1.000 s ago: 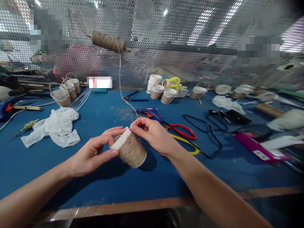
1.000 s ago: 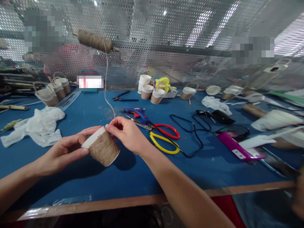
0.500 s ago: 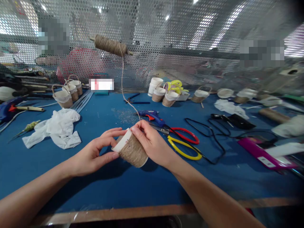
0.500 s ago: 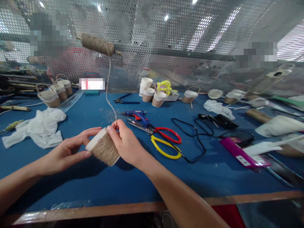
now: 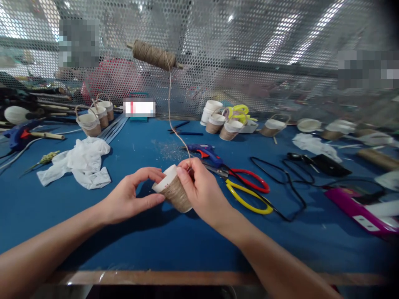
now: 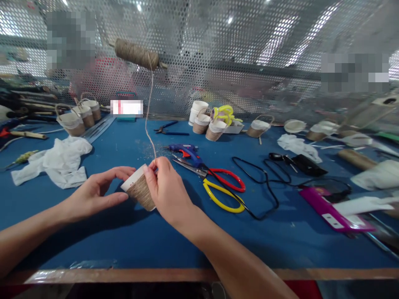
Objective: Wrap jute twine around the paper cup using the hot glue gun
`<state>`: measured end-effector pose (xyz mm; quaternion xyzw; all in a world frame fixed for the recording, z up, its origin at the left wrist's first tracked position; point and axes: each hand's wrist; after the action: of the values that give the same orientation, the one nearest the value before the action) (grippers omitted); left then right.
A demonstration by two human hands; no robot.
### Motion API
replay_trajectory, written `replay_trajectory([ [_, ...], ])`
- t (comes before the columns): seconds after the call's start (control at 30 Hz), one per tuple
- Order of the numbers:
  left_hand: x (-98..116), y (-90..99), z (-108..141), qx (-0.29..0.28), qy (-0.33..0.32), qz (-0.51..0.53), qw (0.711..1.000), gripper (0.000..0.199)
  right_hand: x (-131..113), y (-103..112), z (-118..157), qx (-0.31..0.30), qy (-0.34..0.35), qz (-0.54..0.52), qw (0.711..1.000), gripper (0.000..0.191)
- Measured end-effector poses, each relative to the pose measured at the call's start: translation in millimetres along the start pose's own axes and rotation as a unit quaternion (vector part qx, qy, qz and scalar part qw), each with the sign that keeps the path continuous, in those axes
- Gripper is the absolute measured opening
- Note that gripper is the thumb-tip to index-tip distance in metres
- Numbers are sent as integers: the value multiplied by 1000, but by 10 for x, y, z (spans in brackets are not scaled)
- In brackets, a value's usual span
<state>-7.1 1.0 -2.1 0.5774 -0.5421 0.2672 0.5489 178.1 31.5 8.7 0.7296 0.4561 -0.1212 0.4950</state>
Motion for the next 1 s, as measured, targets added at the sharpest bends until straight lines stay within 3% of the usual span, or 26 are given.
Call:
replay_trajectory([
  [0.33,19,-150,18,68,2,-16,998,11,-72,-161,91,15,79,78,994,9],
  [0.47,39,-191,22,85,32,-43,995,14,-51,-190,100,25,109,97,989,10],
  [0.63,60,-234,32,77,91,-42,992,20,-35,-219,114,34,119,104,987,10],
  [1.0,74,-242,18,77,105,36,991,20,-43,-221,121,40,158,108,981,8],
])
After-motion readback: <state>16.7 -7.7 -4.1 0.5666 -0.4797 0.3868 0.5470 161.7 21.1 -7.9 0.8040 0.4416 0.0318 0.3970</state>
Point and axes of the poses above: each hand's wrist, its own z-axis away from the middle knuckle, its own y-axis out of the back of the hand, x = y × z, and after that the axes turned 6 degrees about x, right-handed
